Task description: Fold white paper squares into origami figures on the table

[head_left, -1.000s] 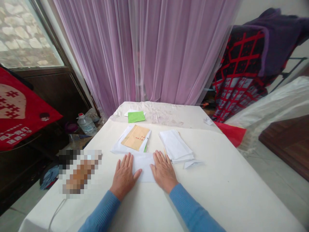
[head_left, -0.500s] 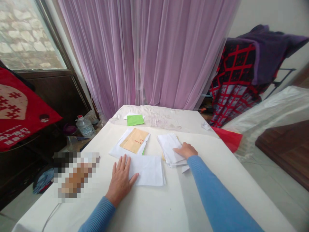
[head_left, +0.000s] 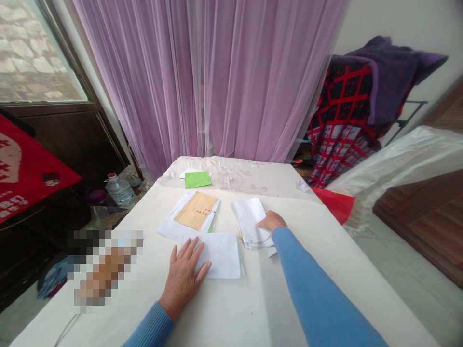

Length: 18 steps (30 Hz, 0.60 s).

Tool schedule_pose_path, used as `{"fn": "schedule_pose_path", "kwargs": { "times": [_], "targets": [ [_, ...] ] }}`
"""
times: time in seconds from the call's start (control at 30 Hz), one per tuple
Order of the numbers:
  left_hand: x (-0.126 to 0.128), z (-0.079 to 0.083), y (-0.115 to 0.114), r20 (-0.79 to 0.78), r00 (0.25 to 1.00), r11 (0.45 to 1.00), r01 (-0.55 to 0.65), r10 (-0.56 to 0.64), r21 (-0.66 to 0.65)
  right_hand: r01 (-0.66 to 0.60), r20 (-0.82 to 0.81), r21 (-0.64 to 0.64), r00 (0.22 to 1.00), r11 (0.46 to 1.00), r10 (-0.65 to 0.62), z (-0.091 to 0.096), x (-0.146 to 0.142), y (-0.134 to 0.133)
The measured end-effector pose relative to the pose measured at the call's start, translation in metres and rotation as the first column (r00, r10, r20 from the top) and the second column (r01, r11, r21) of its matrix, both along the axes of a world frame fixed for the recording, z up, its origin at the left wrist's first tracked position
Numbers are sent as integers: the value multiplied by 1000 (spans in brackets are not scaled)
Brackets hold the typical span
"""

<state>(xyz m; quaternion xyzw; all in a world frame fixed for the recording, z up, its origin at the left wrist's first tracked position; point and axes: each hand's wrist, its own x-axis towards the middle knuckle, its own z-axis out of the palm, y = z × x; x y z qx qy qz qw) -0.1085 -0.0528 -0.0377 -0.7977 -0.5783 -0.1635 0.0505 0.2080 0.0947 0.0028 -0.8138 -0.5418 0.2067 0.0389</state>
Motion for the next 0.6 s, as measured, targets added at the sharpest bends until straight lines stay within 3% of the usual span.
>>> {"fn": "schedule_pose_path", "kwargs": {
  "times": [0.4,0.6],
  "targets": [
    [-4,-13,5,166,986,997,-30,19,67,97,-183,50,979,994,-87,-7,5,0],
    [-11,-21,11,345,939,992,-57,16,109,118,-475,127,879,985,-44,5,0,-3]
  ]
}}
